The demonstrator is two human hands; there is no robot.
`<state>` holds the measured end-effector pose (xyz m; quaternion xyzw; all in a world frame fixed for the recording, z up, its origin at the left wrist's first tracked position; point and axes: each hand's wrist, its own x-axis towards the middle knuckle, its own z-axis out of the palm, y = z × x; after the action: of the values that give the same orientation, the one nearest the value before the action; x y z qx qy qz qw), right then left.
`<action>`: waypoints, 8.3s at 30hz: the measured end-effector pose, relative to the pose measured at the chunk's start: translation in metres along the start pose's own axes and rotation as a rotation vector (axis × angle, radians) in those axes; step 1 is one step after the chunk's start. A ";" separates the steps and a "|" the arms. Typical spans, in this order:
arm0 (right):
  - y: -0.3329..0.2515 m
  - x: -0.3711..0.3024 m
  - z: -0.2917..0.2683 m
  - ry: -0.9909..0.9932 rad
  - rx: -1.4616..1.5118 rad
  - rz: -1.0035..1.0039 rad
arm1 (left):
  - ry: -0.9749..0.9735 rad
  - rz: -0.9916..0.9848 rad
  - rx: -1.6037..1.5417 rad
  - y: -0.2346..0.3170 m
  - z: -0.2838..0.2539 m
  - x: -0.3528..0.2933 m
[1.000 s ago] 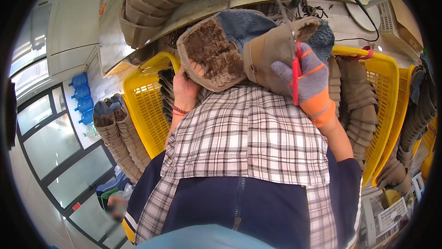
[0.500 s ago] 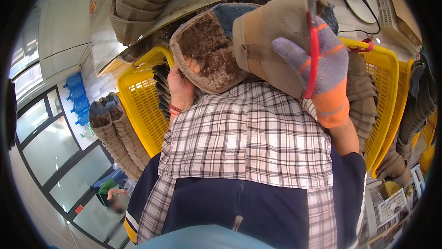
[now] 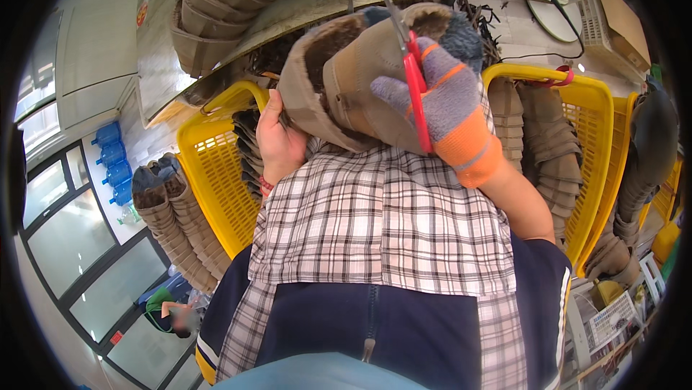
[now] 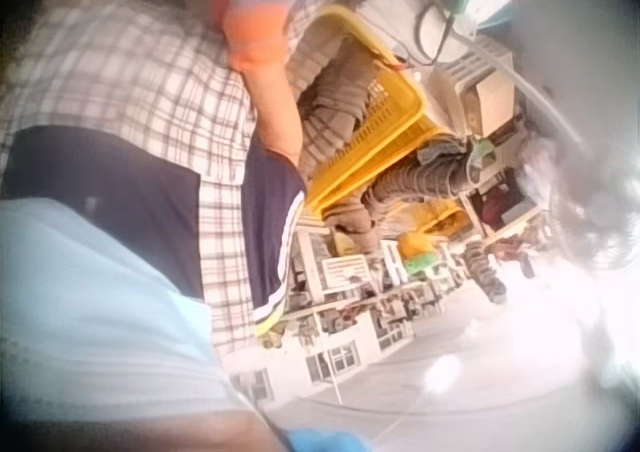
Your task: The person trims the edges of beige fabric pieces using scissors and a green handheld tool. They repeatedly pick up fabric from a yellow basket, cut or trim the edges, and place the pieces back on the table or into the basket.
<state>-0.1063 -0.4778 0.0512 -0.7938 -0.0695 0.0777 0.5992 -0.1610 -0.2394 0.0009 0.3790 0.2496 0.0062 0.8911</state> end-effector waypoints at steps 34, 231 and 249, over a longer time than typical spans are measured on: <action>0.047 0.001 -0.092 0.178 0.977 -0.173 | -0.729 0.159 0.426 0.004 0.129 0.013; -0.080 0.507 -0.087 0.168 -0.085 -0.146 | 0.056 0.529 0.332 0.352 0.001 0.356; 0.087 -0.116 -0.129 0.686 -0.688 -0.228 | 0.083 1.137 0.684 0.171 0.152 0.109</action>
<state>-0.1916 -0.6469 0.0068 -0.9126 0.0234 -0.2812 0.2957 0.0331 -0.1979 0.1586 0.7125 0.0328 0.4103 0.5682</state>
